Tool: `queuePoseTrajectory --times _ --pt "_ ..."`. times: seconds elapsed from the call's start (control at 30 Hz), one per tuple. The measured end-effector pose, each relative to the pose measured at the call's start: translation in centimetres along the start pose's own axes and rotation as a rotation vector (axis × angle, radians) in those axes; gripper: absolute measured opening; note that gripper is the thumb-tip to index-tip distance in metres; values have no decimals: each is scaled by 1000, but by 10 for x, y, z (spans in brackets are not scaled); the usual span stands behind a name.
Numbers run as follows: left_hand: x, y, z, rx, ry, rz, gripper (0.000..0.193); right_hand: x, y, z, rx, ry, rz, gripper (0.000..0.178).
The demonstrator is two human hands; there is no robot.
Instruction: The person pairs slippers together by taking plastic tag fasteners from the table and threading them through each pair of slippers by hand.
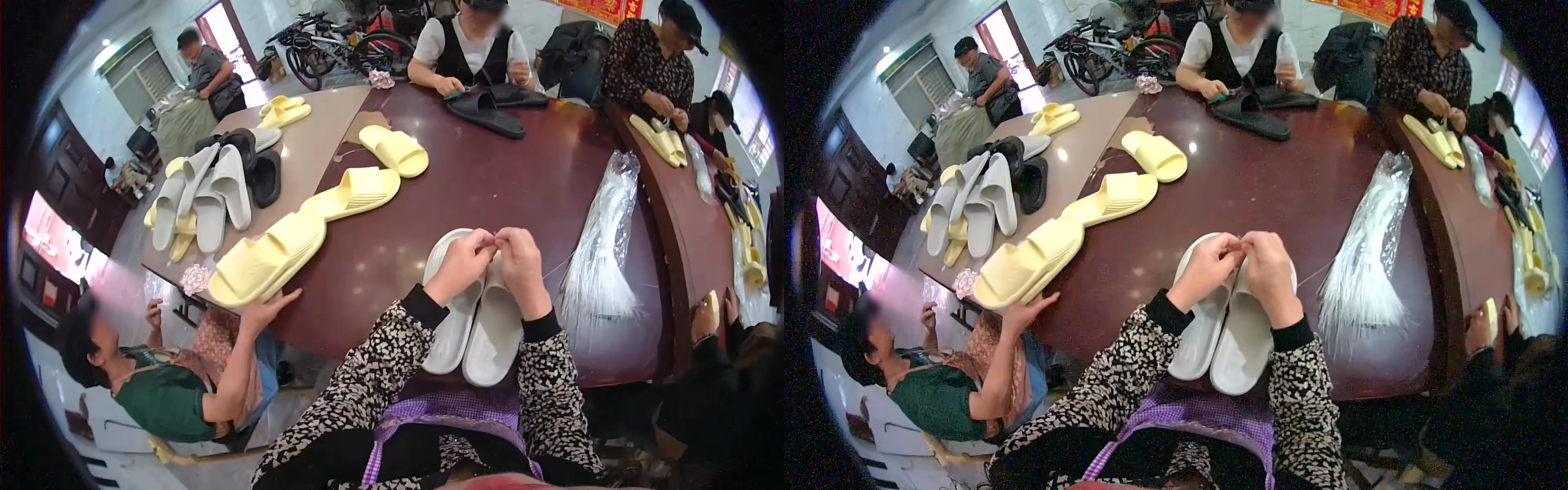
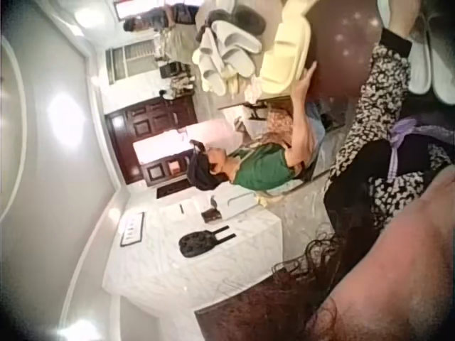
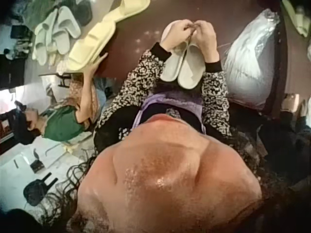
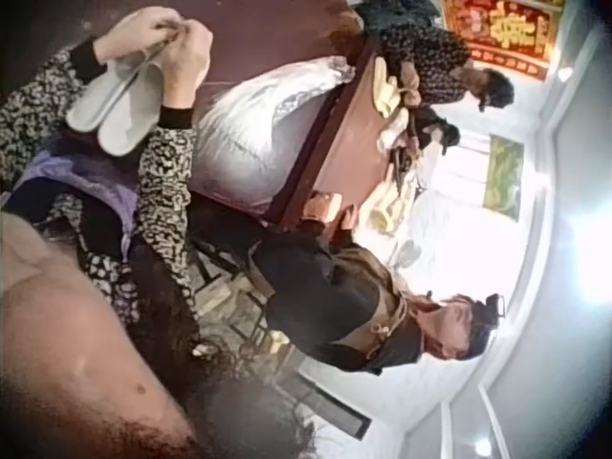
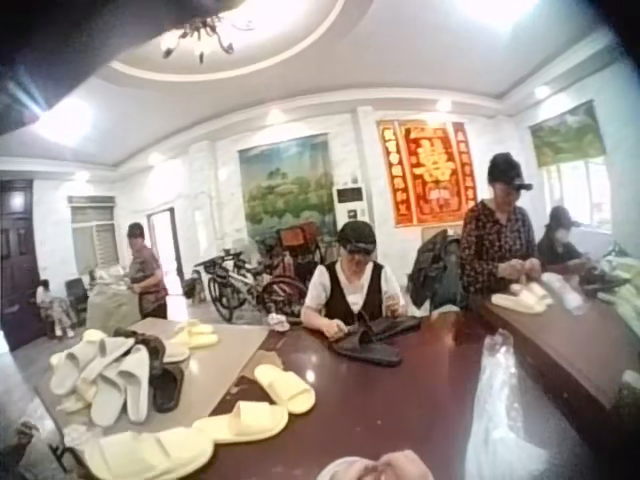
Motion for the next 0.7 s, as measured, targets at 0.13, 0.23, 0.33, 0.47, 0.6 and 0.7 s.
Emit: queuePoseTrajectory --times 0.13,0.23,0.33,0.47,0.6,0.7 --pt "-11 -6 -3 84 -47 -50 13 -5 -4 6 105 -83 -121 6" --pt "1 -8 0 11 -135 -193 10 -4 -21 7 109 -131 -102 6" --pt "7 -8 13 -318 -31 64 8 5 -18 1 159 -133 -200 6" --pt "18 4 21 -468 51 141 6 4 -22 -1 89 -96 -100 5" --pt "16 11 15 -561 109 160 5 -3 -17 4 10 -16 -10 4" --pt "14 9 14 -560 112 164 5 -4 -14 4 8 -34 6 4"
Point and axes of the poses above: each hand's wrist, its own x-axis towards the middle knuckle, its own z-axis out of the back of the hand, y = z × x, the point moved 2 cm from there along x, towards the middle knuckle, and after that the axes turned 13 degrees about z, right-handed, at the moved point
